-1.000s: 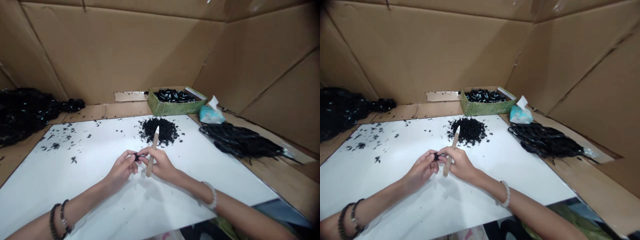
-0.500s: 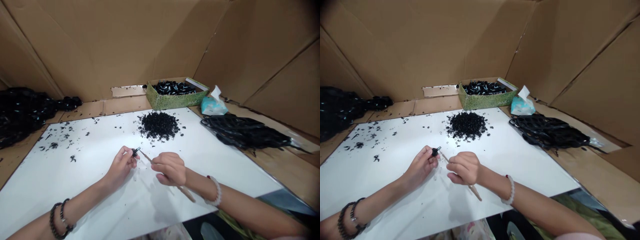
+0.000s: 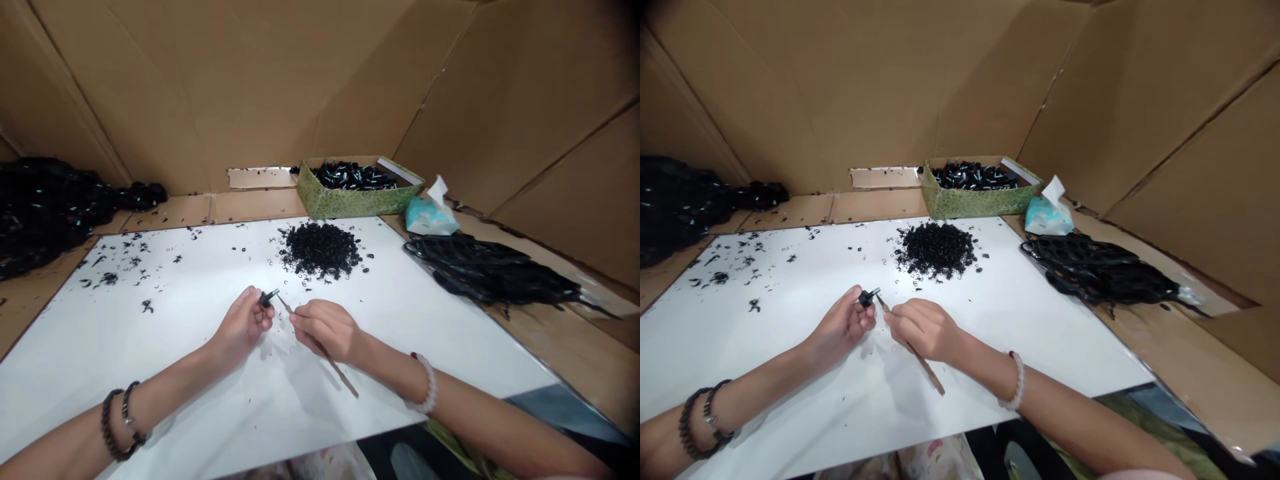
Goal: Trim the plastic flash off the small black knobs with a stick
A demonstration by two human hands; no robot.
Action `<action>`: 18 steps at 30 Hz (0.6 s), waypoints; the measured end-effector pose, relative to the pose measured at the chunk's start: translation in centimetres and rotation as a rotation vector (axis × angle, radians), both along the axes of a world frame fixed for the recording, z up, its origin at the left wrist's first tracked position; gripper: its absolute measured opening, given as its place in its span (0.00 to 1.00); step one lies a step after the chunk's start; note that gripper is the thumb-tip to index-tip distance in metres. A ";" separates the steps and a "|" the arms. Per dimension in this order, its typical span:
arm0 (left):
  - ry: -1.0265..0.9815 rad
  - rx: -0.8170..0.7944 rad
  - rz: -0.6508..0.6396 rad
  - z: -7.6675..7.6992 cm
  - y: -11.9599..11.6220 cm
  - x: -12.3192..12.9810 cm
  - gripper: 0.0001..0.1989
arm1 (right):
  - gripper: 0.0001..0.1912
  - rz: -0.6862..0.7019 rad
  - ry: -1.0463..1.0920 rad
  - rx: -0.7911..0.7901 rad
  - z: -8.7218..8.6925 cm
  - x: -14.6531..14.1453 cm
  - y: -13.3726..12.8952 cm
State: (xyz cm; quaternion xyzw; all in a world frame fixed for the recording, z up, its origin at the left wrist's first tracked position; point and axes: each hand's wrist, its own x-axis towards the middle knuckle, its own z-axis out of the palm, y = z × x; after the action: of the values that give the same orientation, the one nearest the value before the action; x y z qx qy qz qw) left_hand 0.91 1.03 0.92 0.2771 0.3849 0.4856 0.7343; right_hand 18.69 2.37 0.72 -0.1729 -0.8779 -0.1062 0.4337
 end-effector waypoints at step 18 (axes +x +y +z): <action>-0.021 0.002 -0.008 0.3 -0.1 0.0 0.14 | 0.09 -0.056 -0.094 -0.038 0.0 -0.3 -0.1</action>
State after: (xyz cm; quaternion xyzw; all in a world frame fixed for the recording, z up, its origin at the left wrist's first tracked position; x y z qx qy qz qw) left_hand 0.93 0.97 1.25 0.2745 0.3758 0.4859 0.7398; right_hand 18.43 2.26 0.69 -0.2006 -0.8940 -0.1095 0.3854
